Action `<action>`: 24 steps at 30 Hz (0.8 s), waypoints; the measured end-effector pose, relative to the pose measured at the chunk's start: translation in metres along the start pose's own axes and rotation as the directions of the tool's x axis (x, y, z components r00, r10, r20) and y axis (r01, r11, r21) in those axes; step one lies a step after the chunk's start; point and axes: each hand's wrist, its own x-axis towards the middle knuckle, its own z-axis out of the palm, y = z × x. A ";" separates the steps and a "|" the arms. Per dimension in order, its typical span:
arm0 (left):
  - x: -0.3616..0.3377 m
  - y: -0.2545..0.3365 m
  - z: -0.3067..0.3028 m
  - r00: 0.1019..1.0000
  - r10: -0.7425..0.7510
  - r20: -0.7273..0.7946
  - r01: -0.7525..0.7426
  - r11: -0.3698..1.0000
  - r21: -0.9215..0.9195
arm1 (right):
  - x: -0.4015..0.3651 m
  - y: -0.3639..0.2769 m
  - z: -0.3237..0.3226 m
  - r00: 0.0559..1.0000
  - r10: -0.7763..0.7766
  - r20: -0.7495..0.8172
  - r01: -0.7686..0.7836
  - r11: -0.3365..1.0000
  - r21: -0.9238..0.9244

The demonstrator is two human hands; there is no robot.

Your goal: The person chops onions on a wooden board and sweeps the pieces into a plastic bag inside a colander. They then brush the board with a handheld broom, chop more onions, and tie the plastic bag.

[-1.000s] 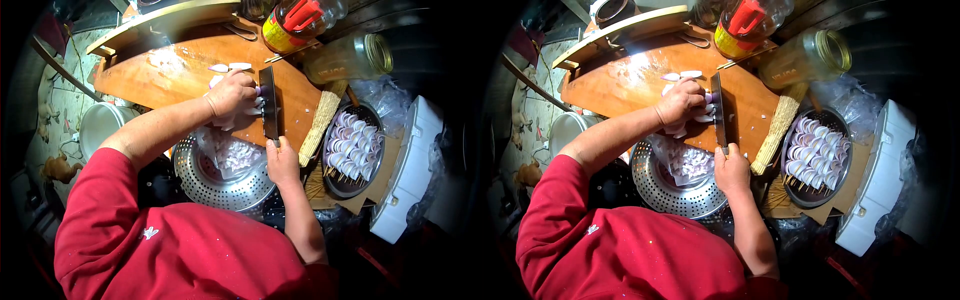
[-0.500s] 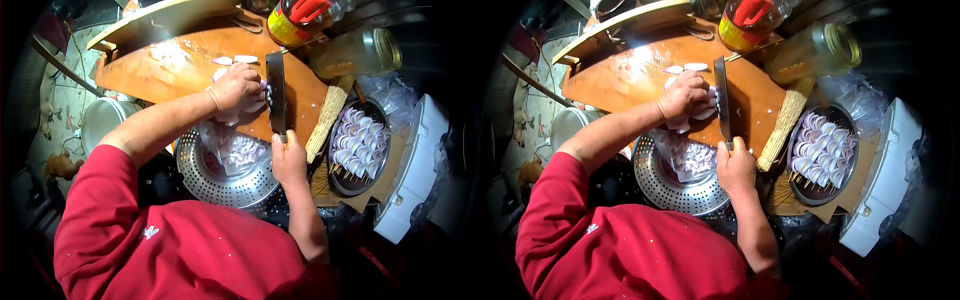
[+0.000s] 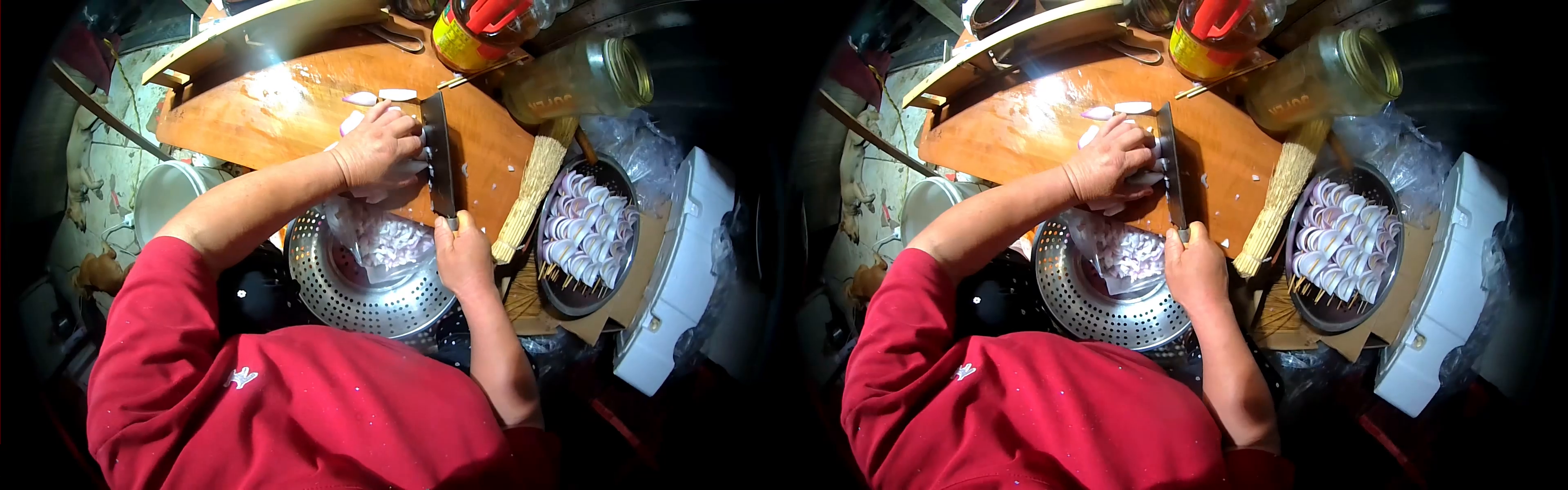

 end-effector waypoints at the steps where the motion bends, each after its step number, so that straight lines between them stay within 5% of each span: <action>1: -0.001 -0.001 0.001 1.000 0.013 -0.016 -0.013 1.000 0.002 | 0.000 0.001 0.000 1.000 -0.012 -0.012 0.012 1.000 0.012; 10: -0.001 -0.004 0.009 0.991 -0.001 -0.131 -0.012 0.995 -0.100 | -0.005 0.006 -0.002 1.000 0.019 0.002 -0.020 0.988 0.153; 24: -0.002 -0.006 0.009 0.988 0.009 -0.157 -0.025 0.995 -0.100 | -0.008 -0.002 -0.007 1.000 0.012 -0.012 -0.011 0.997 0.071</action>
